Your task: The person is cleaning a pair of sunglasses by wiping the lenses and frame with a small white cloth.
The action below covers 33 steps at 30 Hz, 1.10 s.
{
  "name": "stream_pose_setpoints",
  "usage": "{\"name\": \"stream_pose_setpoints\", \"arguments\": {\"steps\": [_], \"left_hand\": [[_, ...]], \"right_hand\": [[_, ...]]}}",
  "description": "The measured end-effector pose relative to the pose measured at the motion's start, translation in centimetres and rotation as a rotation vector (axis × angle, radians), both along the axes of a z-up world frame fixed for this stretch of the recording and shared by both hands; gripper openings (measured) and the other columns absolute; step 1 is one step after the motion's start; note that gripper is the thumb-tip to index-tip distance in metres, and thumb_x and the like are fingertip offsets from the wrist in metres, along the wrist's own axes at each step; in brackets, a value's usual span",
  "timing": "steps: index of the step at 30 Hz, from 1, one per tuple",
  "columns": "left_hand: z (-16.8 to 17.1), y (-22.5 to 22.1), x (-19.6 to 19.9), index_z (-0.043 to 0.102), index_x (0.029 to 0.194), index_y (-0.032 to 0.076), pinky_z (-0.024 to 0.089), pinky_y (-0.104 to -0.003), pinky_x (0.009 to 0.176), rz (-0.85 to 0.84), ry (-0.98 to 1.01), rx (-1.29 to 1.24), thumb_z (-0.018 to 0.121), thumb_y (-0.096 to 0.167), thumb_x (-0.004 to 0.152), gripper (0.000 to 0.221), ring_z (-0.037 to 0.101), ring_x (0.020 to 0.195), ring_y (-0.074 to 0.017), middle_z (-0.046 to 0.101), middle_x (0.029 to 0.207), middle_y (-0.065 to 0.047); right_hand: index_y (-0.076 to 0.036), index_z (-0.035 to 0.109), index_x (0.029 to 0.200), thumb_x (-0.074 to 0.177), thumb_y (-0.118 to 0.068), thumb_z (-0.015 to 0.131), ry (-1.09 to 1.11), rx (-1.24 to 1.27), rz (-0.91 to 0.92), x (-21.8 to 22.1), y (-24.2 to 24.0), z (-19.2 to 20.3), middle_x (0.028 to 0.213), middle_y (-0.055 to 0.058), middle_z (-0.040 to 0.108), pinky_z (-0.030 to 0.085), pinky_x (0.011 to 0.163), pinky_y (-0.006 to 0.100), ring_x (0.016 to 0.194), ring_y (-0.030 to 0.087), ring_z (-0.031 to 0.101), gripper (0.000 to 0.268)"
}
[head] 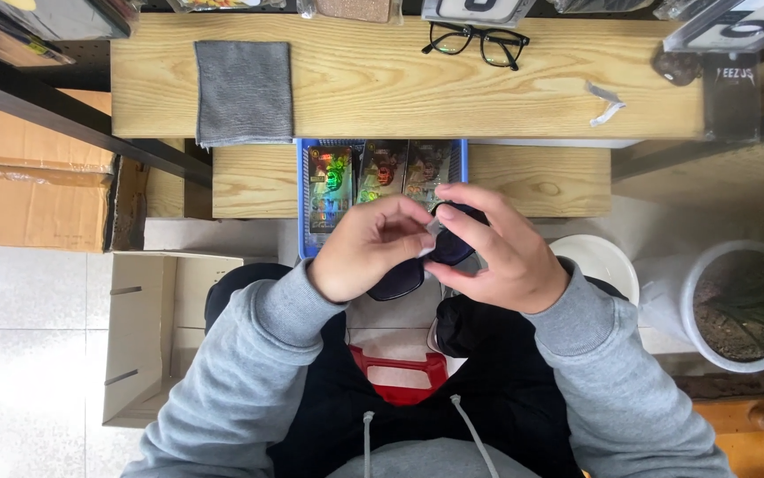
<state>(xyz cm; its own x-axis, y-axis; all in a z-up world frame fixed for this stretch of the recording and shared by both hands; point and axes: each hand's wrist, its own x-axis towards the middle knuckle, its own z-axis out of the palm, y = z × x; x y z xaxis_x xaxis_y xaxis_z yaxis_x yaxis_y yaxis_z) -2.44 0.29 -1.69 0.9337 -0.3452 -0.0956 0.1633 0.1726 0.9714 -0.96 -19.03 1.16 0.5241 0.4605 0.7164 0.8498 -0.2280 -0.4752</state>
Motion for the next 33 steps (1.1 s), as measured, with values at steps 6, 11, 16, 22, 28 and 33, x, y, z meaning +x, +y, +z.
{"name": "stream_pose_setpoints", "arguments": {"steps": [6, 11, 16, 22, 28, 33], "left_hand": [[-3.0, 0.6, -0.2, 0.068, 0.097, 0.004, 0.057, -0.028, 0.062, 0.018, 0.270, -0.063, 0.059, 0.030, 0.098, 0.028, 0.061, 0.066, -0.0121, 0.059, 0.070, -0.009], [-0.2, 0.7, -0.6, 0.072, 0.091, 0.004, 0.050, -0.033, 0.074, -0.181, 0.041, 0.104, 0.058, 0.032, 0.096, 0.032, 0.056, 0.077, -0.0171, 0.063, 0.075, -0.011], [0.9, 0.5, -0.8, 0.068, 0.080, 0.008, 0.038, -0.020, 0.062, -0.325, 0.129, -0.030, 0.062, 0.031, 0.092, 0.027, 0.047, 0.067, -0.0090, 0.053, 0.064, 0.001], [0.8, 0.3, -1.0, 0.066, 0.099, 0.007, 0.047, -0.022, 0.071, -0.413, 0.151, -0.045, 0.074, 0.030, 0.081, 0.031, 0.057, 0.077, -0.0087, 0.062, 0.085, 0.002], [-0.2, 0.7, -1.0, 0.069, 0.106, -0.001, 0.054, -0.026, 0.072, -0.053, 0.099, -0.216, 0.083, 0.001, 0.073, 0.036, 0.064, 0.077, -0.0150, 0.071, 0.084, -0.010], [0.2, 0.4, -0.8, 0.066, 0.105, -0.001, 0.057, -0.028, 0.079, 0.112, -0.018, -0.185, 0.081, -0.006, 0.072, 0.037, 0.065, 0.085, -0.0131, 0.071, 0.087, -0.009]], "right_hand": [[0.002, 0.061, 0.125, 0.073, -0.007, 0.084, 0.004, -0.018, 0.038, 0.3, -0.5, 0.8, 0.118, 0.025, 0.063, 0.057, 0.085, 0.046, 0.102, 0.040, 0.068, 0.057], [0.001, 0.063, 0.123, 0.073, -0.009, 0.084, 0.045, -0.055, 0.033, 0.5, -0.6, 0.8, 0.119, 0.022, 0.064, 0.056, 0.088, 0.043, 0.104, 0.038, 0.068, 0.055], [0.001, 0.063, 0.121, 0.077, -0.007, 0.080, 0.152, -0.043, 0.085, 0.6, -0.6, 0.9, 0.121, 0.021, 0.062, 0.053, 0.094, 0.046, 0.112, 0.040, 0.064, 0.048], [-0.010, 0.037, 0.148, 0.088, -0.024, 0.077, 0.419, -0.222, 0.174, 0.5, -2.4, 1.5, 0.156, 0.019, 0.032, 0.024, 0.128, 0.059, 0.152, 0.040, 0.024, 0.074], [-0.001, 0.047, 0.116, 0.091, -0.021, 0.063, 0.774, 0.585, -0.263, -2.6, -2.3, -2.3, 0.119, 0.019, 0.055, 0.046, 0.098, 0.042, 0.108, 0.029, 0.056, 0.036], [0.008, 0.067, 0.098, 0.074, -0.005, 0.078, 1.459, 0.686, -0.048, -4.8, 0.2, -2.9, 0.082, 0.017, 0.068, 0.056, 0.071, 0.032, 0.072, 0.019, 0.066, 0.029]]}}
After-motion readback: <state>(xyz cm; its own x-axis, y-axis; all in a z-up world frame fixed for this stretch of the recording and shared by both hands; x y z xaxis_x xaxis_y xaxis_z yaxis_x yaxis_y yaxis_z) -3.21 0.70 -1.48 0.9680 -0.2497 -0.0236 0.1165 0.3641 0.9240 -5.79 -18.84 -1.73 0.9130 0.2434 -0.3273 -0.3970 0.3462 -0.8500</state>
